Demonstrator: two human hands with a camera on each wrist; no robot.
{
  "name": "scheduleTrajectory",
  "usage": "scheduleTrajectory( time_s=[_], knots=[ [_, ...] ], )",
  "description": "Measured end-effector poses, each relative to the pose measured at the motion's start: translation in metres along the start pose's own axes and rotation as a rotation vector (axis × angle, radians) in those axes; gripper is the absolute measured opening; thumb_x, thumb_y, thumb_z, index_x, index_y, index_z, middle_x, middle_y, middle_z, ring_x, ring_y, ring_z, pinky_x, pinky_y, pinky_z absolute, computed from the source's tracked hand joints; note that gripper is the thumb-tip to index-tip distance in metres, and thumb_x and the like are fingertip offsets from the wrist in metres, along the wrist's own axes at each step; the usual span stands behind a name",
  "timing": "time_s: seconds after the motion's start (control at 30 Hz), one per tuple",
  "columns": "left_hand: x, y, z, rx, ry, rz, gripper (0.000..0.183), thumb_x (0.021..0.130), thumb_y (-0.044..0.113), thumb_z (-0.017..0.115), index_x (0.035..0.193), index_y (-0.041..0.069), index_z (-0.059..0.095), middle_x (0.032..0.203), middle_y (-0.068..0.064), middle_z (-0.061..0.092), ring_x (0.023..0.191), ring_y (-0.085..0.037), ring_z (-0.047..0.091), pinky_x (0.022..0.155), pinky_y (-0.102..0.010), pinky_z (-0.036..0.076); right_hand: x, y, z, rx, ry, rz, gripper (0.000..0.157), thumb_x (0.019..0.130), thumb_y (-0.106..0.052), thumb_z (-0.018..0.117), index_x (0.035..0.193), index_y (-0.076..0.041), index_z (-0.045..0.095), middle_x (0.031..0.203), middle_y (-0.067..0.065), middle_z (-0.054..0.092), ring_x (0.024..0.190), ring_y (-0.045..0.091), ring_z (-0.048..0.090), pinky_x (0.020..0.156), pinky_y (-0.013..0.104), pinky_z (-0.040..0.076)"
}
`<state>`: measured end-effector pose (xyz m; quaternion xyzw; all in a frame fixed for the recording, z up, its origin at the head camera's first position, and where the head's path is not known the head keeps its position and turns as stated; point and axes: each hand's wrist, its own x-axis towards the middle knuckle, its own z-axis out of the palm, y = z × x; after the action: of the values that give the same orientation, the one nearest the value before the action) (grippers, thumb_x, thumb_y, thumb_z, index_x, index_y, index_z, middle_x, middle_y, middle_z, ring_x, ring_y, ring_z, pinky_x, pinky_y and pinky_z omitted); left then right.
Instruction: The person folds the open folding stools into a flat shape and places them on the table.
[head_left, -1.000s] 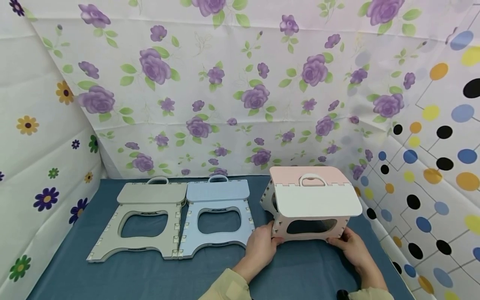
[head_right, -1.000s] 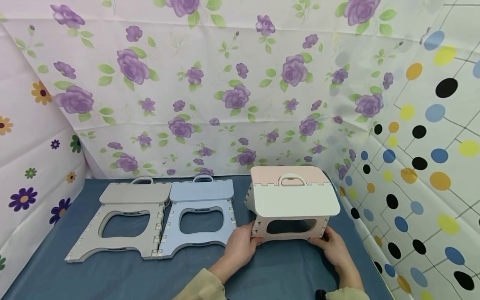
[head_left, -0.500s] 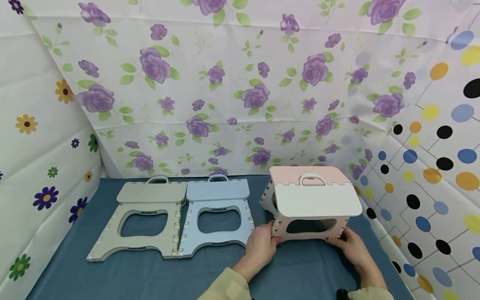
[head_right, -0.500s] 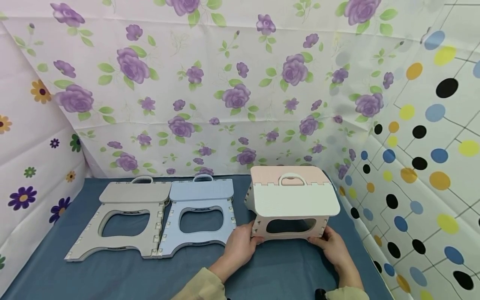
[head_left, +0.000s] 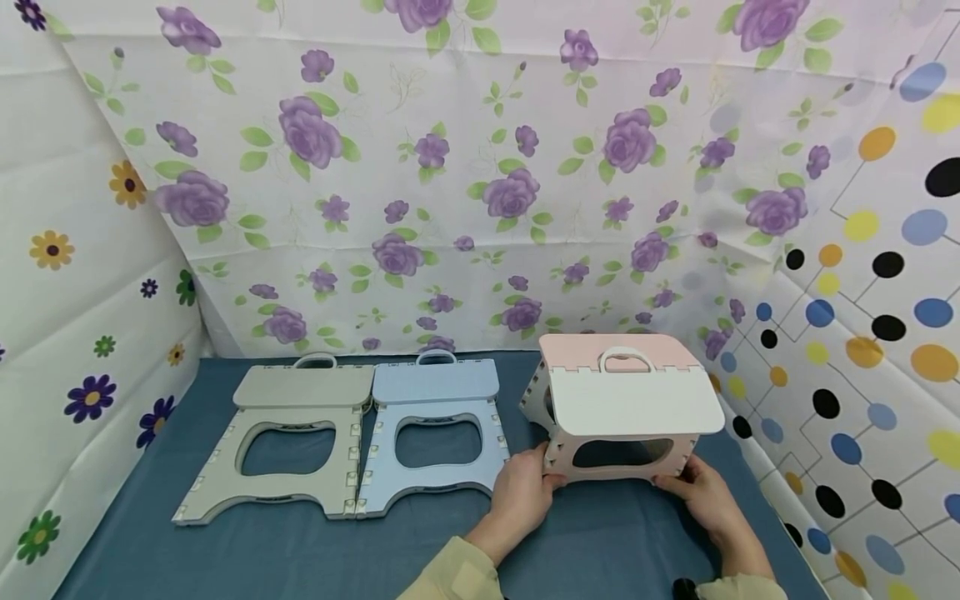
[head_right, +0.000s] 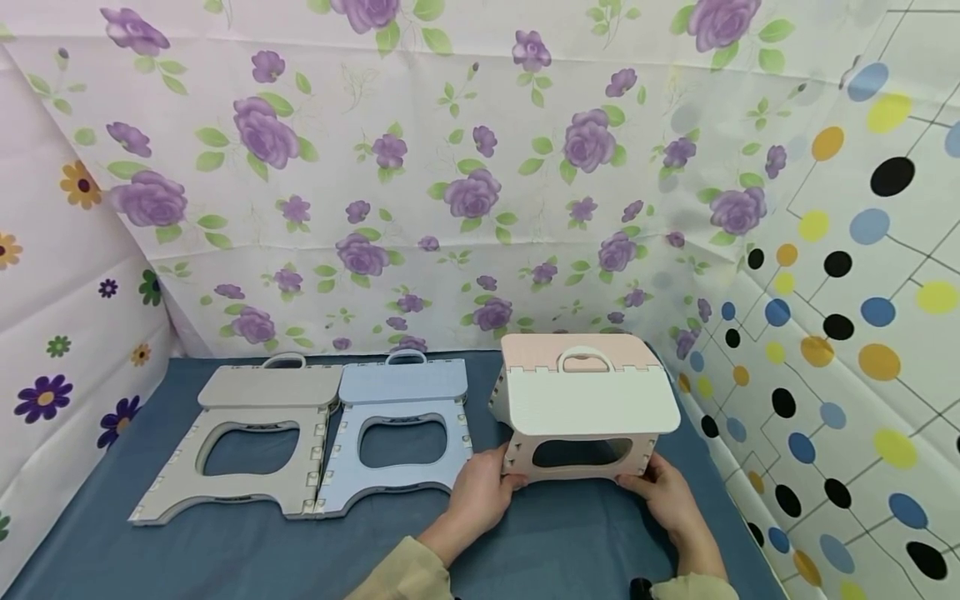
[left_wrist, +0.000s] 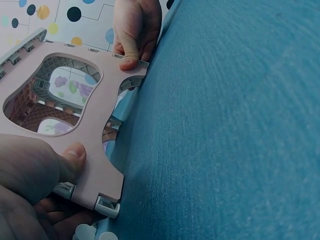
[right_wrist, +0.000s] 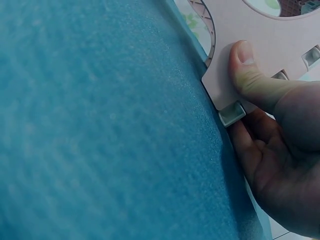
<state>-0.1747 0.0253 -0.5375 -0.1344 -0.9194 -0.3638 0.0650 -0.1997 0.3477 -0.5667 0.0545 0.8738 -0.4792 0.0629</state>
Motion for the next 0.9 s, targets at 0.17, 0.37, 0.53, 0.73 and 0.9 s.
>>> scheduleTrajectory(
  time_s=[0.17,0.37,0.53,0.73,0.9],
  knots=[
    [0.0004,-0.0004,0.0001,0.001,-0.004,-0.001,0.035,0.084,0.033,0.080,0.112,0.016,0.069,0.092,0.000,0.070,0.083,-0.014,0.066,0.066,-0.032,0.053,-0.0001,-0.0002,-0.0002,0.002,-0.006,-0.003,0.070,0.088,-0.043,0.074,0.142,-0.006,0.049,0.127,0.015,0.059,0.106,0.023,0.055,0.084,0.036,0.046],
    [0.0008,-0.0010,0.0005,-0.002,-0.010,-0.007,0.034,0.084,0.033,0.080,0.112,0.016,0.069,0.092,0.001,0.070,0.082,-0.014,0.066,0.065,-0.031,0.052,-0.0001,0.0002,-0.0001,0.022,-0.006,-0.003,0.067,0.087,-0.042,0.075,0.138,-0.004,0.052,0.124,0.014,0.060,0.103,0.023,0.055,0.081,0.035,0.047],
    [0.0009,-0.0010,0.0004,0.002,-0.016,-0.012,0.035,0.085,0.034,0.079,0.113,0.016,0.069,0.092,0.000,0.069,0.082,-0.014,0.066,0.065,-0.032,0.052,0.0007,0.0008,-0.0001,0.026,-0.005,-0.002,0.066,0.088,-0.041,0.075,0.137,-0.004,0.052,0.122,0.014,0.060,0.101,0.023,0.055,0.080,0.035,0.046],
    [0.0011,-0.0010,0.0008,0.004,-0.013,-0.008,0.035,0.085,0.035,0.079,0.113,0.016,0.069,0.092,0.000,0.070,0.082,-0.014,0.066,0.065,-0.032,0.052,0.0012,0.0008,0.0000,0.008,-0.001,0.002,0.067,0.088,-0.042,0.076,0.139,-0.006,0.052,0.125,0.014,0.060,0.103,0.023,0.055,0.082,0.035,0.046],
    [0.0010,-0.0009,0.0012,0.005,-0.016,-0.014,0.035,0.085,0.034,0.079,0.113,0.016,0.069,0.093,0.000,0.070,0.083,-0.014,0.067,0.066,-0.032,0.053,0.0005,0.0005,0.0003,0.008,0.000,0.005,0.068,0.087,-0.041,0.076,0.138,-0.004,0.052,0.125,0.014,0.060,0.103,0.023,0.055,0.081,0.035,0.046]
  ],
)
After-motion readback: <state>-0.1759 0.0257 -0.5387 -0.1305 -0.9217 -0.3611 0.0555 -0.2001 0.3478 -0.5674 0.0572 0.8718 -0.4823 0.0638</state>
